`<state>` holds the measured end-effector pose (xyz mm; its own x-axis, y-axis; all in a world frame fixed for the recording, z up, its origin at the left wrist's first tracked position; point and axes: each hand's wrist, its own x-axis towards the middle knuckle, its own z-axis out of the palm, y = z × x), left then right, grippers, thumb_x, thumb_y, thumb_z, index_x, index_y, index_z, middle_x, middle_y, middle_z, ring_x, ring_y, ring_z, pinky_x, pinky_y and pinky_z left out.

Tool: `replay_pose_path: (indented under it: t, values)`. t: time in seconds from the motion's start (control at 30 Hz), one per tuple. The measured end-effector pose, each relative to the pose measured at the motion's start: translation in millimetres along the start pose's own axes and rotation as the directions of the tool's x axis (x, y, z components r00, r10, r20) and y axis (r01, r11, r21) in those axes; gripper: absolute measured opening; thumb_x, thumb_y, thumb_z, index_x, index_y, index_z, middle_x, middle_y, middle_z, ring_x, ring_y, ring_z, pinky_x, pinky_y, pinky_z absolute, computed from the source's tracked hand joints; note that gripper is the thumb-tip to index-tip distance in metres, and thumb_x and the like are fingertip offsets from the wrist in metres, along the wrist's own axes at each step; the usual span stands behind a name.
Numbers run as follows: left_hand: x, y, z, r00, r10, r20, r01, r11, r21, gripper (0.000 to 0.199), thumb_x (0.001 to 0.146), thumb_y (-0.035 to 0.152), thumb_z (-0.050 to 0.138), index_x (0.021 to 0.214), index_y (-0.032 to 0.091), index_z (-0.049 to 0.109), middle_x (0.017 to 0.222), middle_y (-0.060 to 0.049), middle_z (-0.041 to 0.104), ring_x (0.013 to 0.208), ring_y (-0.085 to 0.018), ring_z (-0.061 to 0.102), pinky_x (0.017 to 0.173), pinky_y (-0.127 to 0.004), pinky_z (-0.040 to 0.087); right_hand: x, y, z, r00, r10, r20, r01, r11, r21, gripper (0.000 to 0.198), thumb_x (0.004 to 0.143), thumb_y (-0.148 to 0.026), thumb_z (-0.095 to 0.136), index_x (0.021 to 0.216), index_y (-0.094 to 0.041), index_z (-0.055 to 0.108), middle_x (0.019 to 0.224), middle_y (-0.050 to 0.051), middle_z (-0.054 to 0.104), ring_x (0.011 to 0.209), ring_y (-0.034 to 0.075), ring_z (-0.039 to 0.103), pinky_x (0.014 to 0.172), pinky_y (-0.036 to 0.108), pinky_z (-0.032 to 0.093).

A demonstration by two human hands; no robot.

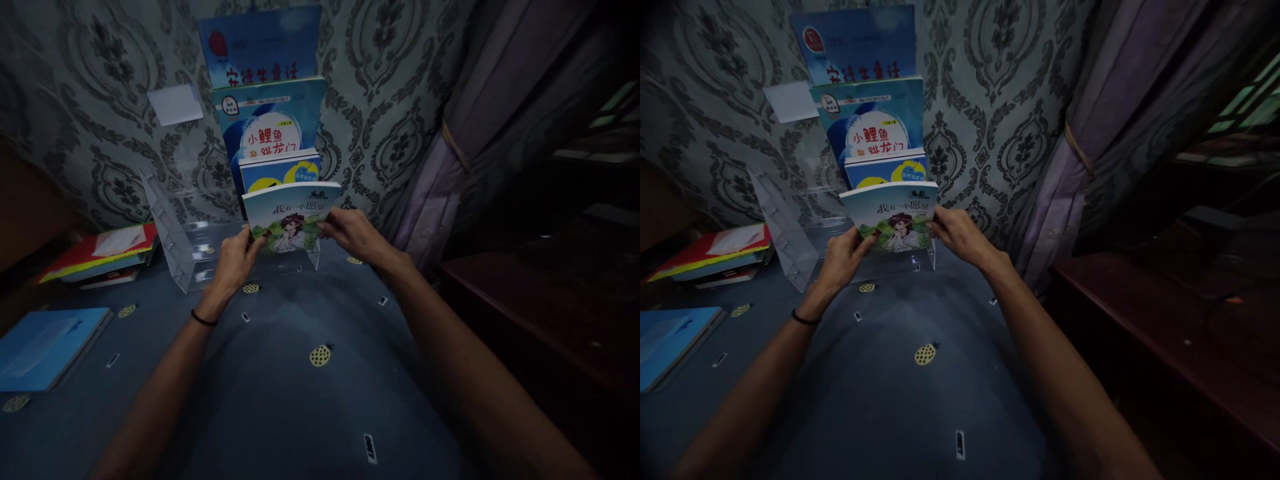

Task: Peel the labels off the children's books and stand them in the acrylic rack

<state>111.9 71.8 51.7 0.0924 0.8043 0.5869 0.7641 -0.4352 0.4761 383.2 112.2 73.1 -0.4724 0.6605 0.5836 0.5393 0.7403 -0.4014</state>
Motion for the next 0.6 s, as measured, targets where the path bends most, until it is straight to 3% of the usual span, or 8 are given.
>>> replay_pose_path:
  t: [0.43, 0.6]
  values:
    - [-6.1, -8.2, 13.7, 1.000, -0.027, 0.002, 0.027, 0.995, 0.092, 0.013, 0.096, 0.027, 0.058, 0.096, 0.018, 0.066, 0.085, -0.004, 0.068, 0.081, -0.020, 0.064, 0.072, -0.026, 0.043, -0.9, 10.8, 14.8, 0.999, 0.006, -0.052, -0.007, 1.000, -0.012, 0.015, 0.092, -0.029, 0.053, 0.087, -0.021, 0.065, 0.083, 0.004, 0.069, 0.077, 0.022, 0.064, 0.071, 0.030, 0.046]
    - [-6.4, -13.2, 17.6, 0.998, -0.041, 0.043, 0.036, 0.994, 0.106, 0.015, 0.096, 0.027, 0.057, 0.101, 0.017, 0.067, 0.090, -0.005, 0.072, 0.084, -0.019, 0.066, 0.074, -0.026, 0.045, -1.3, 14.1, 18.7, 1.000, 0.007, -0.007, -0.007, 0.999, -0.038, 0.019, 0.093, -0.027, 0.051, 0.092, -0.019, 0.067, 0.089, 0.007, 0.070, 0.083, 0.023, 0.065, 0.074, 0.030, 0.046]
